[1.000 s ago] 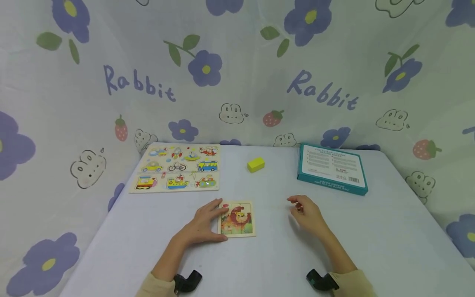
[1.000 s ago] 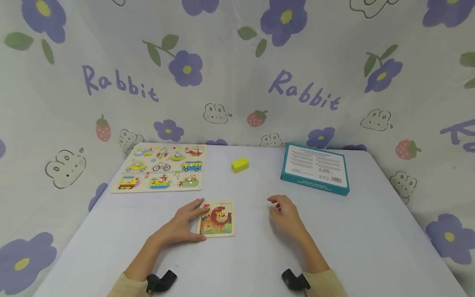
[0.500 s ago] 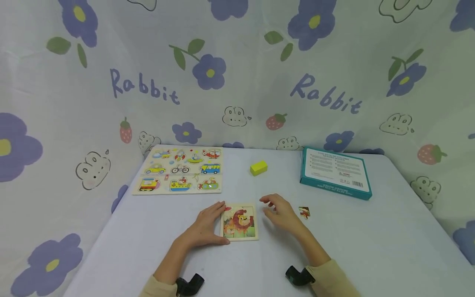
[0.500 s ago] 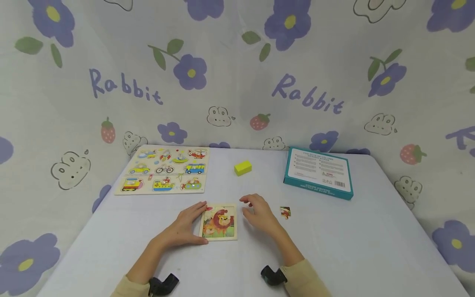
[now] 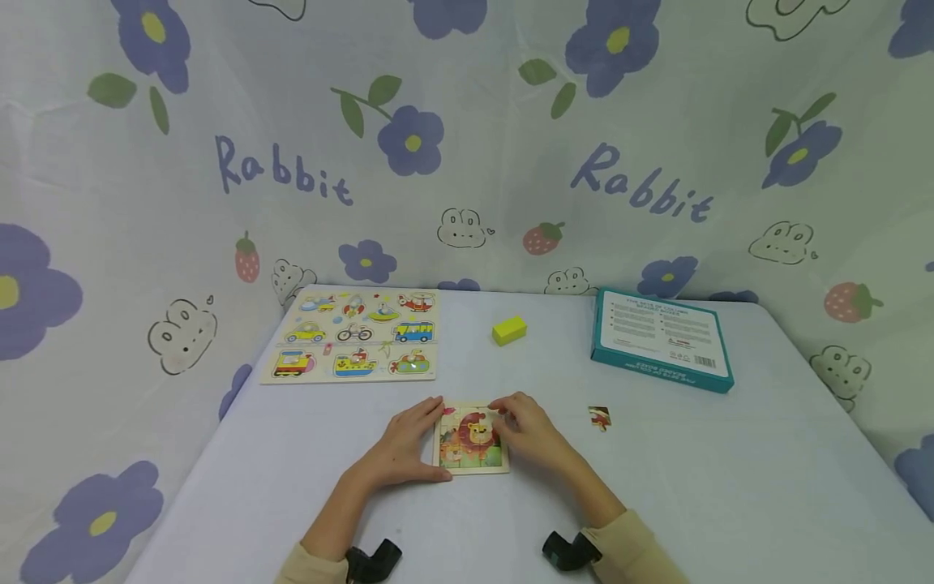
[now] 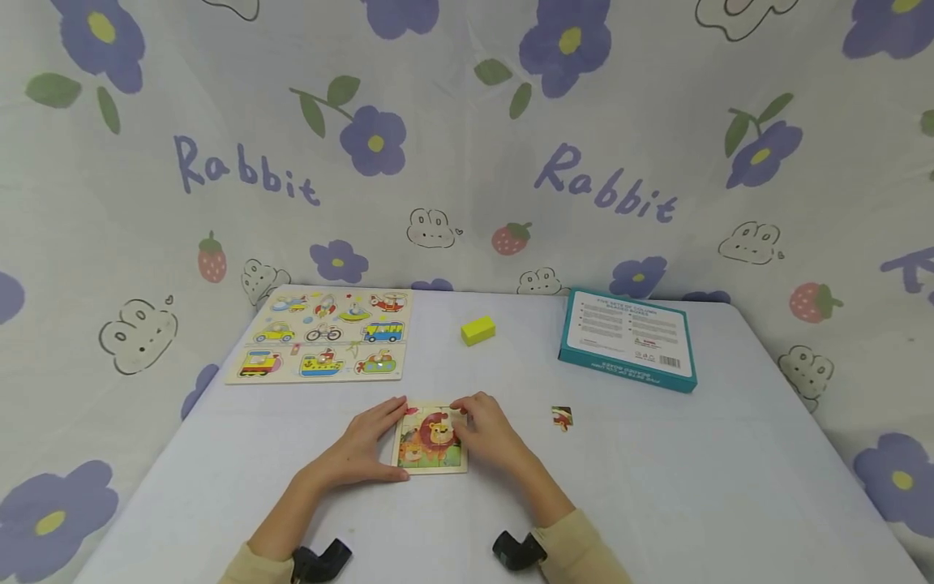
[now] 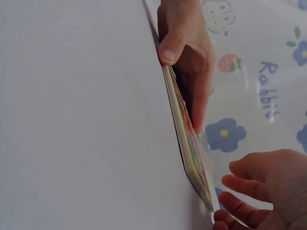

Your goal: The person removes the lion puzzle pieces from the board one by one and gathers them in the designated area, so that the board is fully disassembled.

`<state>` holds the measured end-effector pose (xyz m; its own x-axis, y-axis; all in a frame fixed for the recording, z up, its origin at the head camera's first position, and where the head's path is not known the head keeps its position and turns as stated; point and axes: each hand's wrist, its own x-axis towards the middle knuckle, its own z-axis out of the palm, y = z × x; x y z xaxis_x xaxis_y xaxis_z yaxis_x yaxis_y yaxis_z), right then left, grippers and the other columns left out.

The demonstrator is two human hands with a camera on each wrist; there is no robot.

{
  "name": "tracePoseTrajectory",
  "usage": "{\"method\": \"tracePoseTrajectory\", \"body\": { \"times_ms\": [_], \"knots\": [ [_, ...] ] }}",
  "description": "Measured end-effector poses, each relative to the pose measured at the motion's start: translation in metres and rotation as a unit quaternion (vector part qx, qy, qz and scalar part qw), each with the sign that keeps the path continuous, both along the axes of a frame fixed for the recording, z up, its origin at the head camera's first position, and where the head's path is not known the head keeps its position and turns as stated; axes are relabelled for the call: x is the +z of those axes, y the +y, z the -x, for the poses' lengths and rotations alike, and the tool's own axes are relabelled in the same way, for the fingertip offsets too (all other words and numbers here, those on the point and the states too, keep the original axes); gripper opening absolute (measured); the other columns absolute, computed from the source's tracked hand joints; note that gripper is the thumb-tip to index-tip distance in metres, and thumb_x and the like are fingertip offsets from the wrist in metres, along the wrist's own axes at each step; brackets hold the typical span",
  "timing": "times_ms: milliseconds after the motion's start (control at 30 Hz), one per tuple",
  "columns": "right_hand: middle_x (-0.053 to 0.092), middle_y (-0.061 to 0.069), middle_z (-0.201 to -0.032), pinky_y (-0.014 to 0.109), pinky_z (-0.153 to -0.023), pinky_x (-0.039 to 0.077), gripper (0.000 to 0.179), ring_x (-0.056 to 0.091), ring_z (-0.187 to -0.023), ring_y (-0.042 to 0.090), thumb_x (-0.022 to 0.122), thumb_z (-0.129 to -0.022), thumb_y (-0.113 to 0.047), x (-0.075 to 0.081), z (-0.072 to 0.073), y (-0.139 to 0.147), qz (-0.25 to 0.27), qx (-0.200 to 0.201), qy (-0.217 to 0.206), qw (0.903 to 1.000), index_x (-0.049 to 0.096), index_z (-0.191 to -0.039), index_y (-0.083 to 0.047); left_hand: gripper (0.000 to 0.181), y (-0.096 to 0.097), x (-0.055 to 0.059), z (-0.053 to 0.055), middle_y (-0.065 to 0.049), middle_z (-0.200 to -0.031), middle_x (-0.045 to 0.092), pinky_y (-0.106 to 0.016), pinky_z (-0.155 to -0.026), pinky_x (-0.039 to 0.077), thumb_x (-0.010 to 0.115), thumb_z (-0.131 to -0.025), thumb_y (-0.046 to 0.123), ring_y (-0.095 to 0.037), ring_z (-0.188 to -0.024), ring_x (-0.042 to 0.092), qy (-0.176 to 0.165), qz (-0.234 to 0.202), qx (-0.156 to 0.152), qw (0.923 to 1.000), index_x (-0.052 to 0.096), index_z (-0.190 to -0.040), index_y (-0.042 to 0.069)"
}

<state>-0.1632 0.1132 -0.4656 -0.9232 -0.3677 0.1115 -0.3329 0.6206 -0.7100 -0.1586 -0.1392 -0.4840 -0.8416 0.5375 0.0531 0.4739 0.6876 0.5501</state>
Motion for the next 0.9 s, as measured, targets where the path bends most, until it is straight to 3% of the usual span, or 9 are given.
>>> {"method": "tracePoseTrajectory", "body": {
  "times_ms": [233,467,900],
  "knots": [
    [0.049,-0.001,-0.095,0.028,-0.072,0.04,0.027,0.042,-0.084,0.011,0.061,-0.087,-0.015,-0.012,-0.004,-0.001,-0.005,0.009,0.004,0.9999,0.061,-0.113,-0.006,0.104,-0.001,-0.001,-0.002,-0.006,-0.148,0.027,-0.048,-0.105,0.022,0.071,-0.061,0.065,-0.026,-0.135,0.022,0.005,0.004,0.002,1.0,0.036,-0.141,0.007],
    [0.047,0.0,-0.095,0.026,-0.069,0.038,0.031,0.039,-0.084,0.011,0.064,-0.086,-0.017,-0.018,-0.006,-0.004,-0.03,0.0,0.052,0.9982,0.061,-0.114,-0.004,0.101,0.0,0.0,0.0,-0.006,-0.148,0.026,-0.049,-0.105,0.02,0.071,-0.062,0.063,-0.027,-0.135,0.022,0.008,0.004,-0.003,1.0,0.037,-0.141,0.011],
    [0.048,-0.001,-0.092,0.028,-0.07,0.038,0.027,0.04,-0.084,0.012,0.07,-0.08,-0.013,-0.027,-0.005,-0.008,-0.014,-0.016,0.097,0.9951,0.067,-0.106,-0.006,0.1,-0.001,0.002,-0.001,-0.007,-0.148,0.028,-0.05,-0.105,0.021,0.072,-0.062,0.062,-0.027,-0.135,0.023,0.012,0.003,-0.007,0.9999,0.038,-0.14,0.01]
  ]
}}
